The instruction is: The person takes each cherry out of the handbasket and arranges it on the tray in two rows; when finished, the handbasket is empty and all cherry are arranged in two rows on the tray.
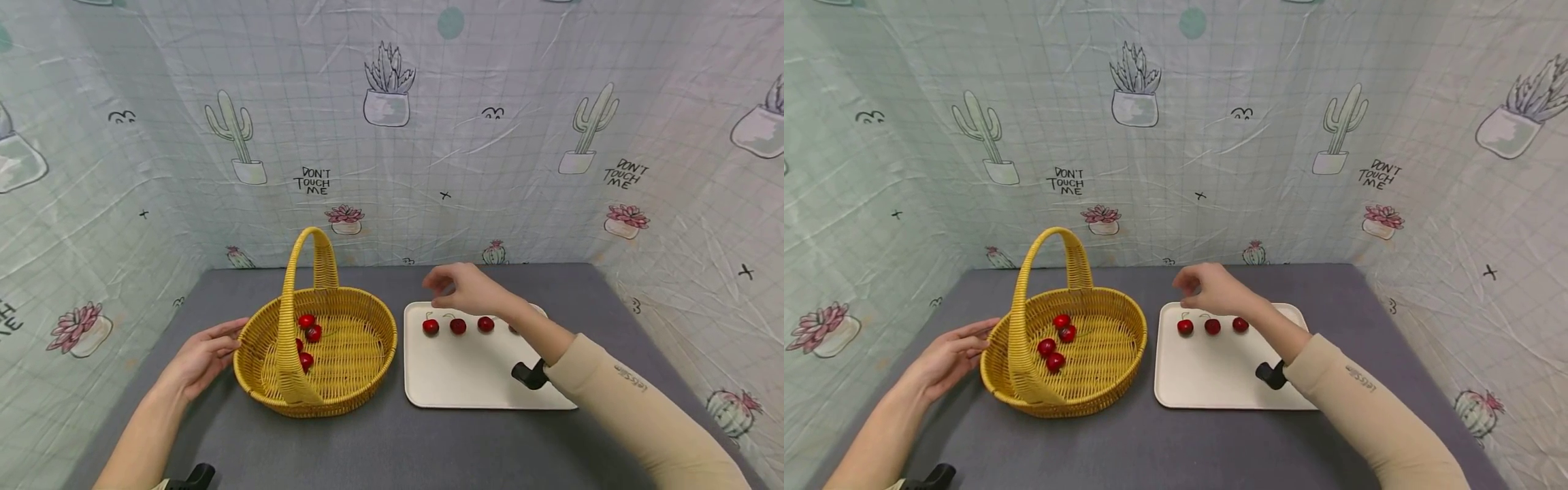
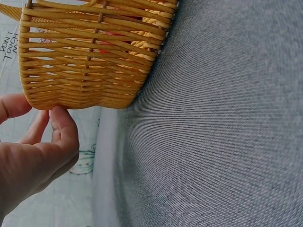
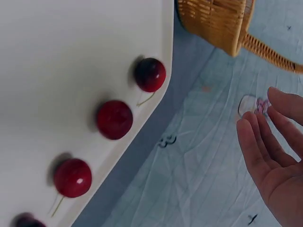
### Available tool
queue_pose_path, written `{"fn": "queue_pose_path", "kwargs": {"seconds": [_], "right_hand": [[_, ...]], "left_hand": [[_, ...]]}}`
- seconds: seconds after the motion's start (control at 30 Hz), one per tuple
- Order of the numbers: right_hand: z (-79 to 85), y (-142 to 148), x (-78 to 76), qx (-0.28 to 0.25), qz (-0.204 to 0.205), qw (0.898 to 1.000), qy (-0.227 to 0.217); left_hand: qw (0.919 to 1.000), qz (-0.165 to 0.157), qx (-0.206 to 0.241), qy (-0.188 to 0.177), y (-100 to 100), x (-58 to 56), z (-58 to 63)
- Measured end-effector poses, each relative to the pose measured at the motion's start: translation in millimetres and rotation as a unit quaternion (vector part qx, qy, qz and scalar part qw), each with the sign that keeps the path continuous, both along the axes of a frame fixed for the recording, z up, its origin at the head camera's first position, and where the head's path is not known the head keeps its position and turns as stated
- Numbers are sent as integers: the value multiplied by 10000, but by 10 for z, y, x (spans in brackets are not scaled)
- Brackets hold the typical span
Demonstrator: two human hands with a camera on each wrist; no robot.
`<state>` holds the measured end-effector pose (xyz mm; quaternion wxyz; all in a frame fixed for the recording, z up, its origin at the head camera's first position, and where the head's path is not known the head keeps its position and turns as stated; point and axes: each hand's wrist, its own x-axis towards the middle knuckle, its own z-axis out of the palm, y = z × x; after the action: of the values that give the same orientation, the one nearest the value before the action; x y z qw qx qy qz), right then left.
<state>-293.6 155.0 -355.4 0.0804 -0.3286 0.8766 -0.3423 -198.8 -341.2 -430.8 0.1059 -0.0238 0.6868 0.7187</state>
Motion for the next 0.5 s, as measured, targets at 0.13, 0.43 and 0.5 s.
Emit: {"fn": "queue_pose_path", "kwargs": {"seconds": [0.13,0.43,0.5], "right_hand": [[8,-211,0,12,305,9995,32],[1,-606,28,-70,989,9949,-184],[-7,-687,40,-39,1112,9937,-158]], "left_hand": [[10000,-9,-36,-10,-6,-4,-12],[10000,-51,78,0,-24,-16,-39],[9999,-56,100,9,-26,-18,-38]]}}
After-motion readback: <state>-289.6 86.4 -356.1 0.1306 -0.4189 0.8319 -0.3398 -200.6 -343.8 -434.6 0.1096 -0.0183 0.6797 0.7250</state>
